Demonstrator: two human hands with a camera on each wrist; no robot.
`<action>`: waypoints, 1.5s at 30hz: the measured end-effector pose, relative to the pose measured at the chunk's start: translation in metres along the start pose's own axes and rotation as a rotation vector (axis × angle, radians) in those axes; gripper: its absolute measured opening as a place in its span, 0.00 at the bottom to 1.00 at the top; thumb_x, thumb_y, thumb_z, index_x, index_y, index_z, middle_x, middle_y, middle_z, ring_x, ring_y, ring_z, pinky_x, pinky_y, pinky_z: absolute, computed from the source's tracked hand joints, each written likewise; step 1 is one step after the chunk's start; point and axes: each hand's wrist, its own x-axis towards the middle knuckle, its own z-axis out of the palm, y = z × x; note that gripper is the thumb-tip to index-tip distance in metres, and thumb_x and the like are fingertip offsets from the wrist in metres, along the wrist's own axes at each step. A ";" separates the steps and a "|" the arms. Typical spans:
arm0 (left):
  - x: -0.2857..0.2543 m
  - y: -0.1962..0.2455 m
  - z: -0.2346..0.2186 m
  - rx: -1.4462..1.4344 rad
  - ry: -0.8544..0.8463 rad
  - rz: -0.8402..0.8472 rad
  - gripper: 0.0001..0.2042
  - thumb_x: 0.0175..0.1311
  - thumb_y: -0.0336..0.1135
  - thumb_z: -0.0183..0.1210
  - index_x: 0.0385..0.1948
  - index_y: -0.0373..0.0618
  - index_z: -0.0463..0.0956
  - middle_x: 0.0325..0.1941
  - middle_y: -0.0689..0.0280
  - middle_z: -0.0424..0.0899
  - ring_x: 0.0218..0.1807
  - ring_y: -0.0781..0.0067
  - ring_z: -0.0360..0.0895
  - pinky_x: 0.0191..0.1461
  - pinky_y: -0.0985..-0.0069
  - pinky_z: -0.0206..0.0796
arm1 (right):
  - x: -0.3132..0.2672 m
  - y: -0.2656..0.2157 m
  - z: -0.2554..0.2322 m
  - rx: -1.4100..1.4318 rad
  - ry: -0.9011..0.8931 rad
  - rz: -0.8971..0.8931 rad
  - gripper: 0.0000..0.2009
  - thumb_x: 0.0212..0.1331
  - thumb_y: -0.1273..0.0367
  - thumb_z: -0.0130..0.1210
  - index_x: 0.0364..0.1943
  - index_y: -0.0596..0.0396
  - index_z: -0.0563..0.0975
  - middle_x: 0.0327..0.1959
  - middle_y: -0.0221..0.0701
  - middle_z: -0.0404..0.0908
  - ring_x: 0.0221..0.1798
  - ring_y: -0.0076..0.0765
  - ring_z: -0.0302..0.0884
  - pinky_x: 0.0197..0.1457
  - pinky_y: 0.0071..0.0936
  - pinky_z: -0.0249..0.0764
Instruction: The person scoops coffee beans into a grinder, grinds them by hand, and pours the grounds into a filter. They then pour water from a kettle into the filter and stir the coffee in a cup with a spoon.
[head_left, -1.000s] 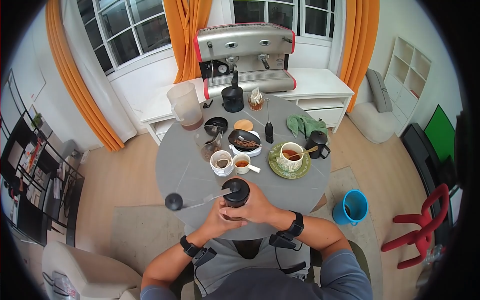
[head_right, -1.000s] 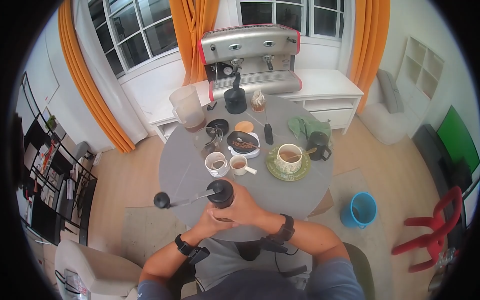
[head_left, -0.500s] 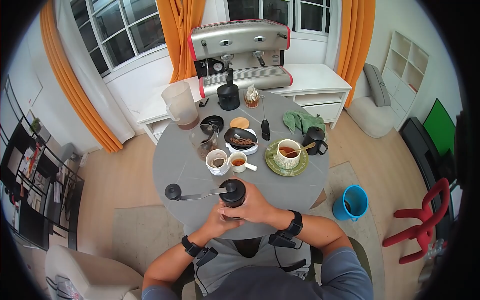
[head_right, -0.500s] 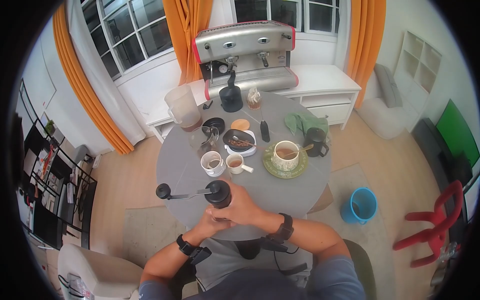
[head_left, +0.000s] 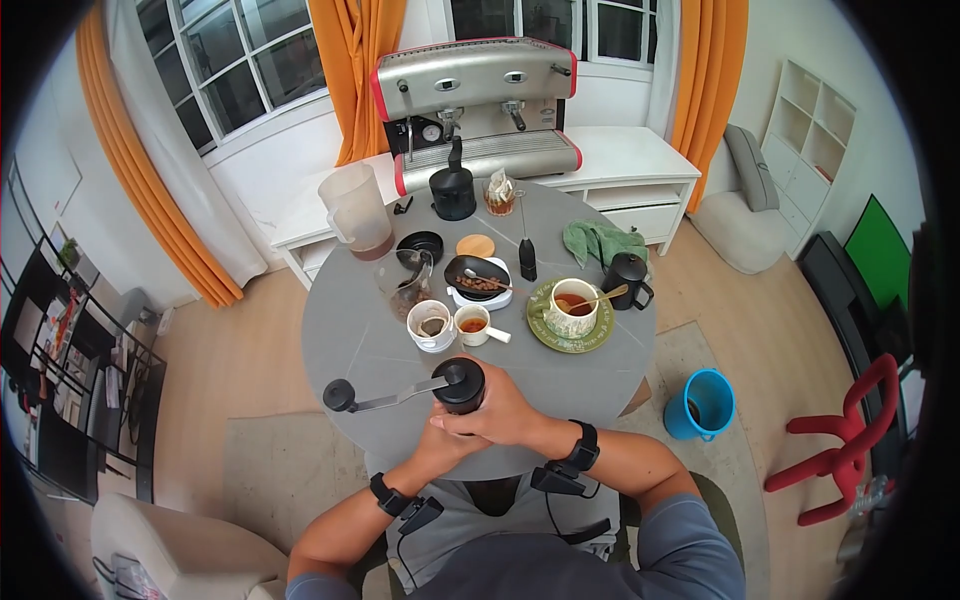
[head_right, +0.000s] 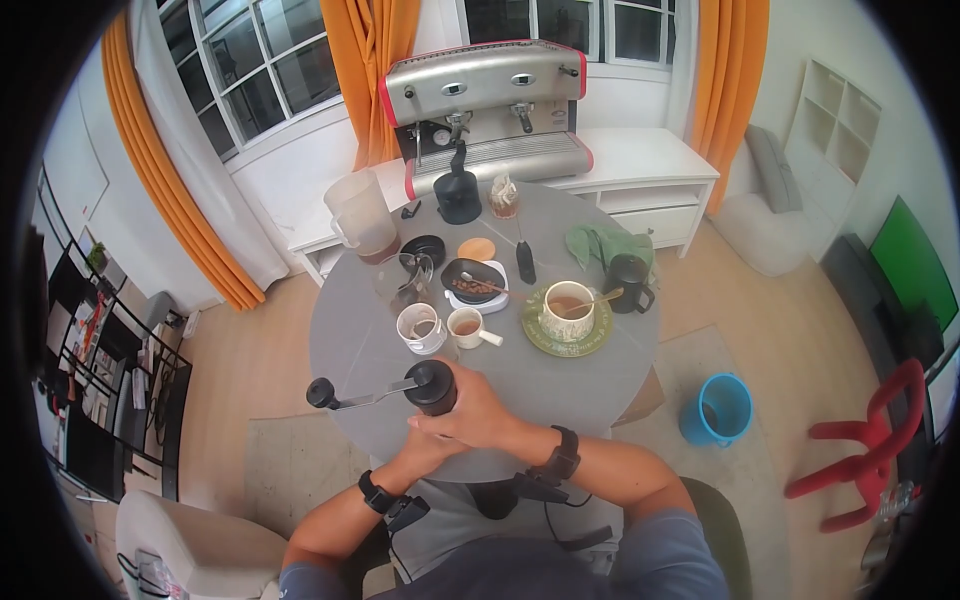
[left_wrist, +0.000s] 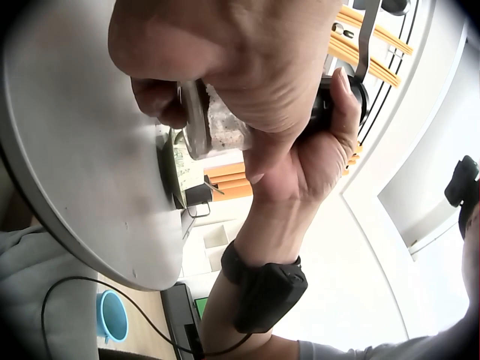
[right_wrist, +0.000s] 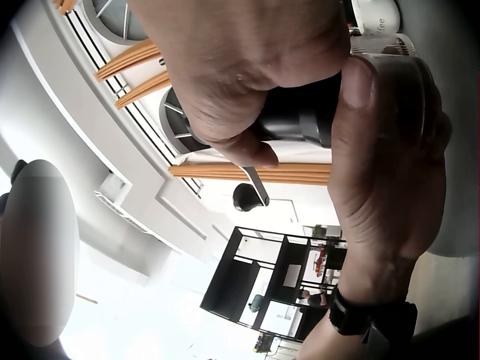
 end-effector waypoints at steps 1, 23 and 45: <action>0.001 0.002 0.005 -0.029 0.108 0.046 0.27 0.49 0.22 0.73 0.53 0.39 0.72 0.48 0.65 0.82 0.52 0.75 0.80 0.56 0.74 0.73 | 0.000 0.000 -0.001 -0.003 0.003 0.000 0.20 0.48 0.72 0.74 0.42 0.54 0.76 0.35 0.22 0.81 0.38 0.17 0.77 0.47 0.19 0.74; -0.007 0.001 -0.027 -0.037 -0.247 -0.046 0.29 0.53 0.22 0.70 0.61 0.39 0.73 0.56 0.65 0.80 0.58 0.75 0.75 0.63 0.74 0.68 | -0.005 -0.006 -0.011 0.162 -0.089 0.088 0.20 0.49 0.73 0.74 0.44 0.55 0.75 0.39 0.24 0.82 0.42 0.19 0.80 0.49 0.21 0.77; 0.099 0.126 -0.140 0.899 0.037 0.019 0.26 0.48 0.44 0.75 0.49 0.47 0.77 0.37 0.63 0.82 0.38 0.68 0.80 0.44 0.71 0.72 | -0.032 -0.021 -0.008 0.060 -0.149 0.125 0.21 0.50 0.70 0.75 0.45 0.54 0.75 0.37 0.22 0.81 0.40 0.16 0.75 0.47 0.21 0.74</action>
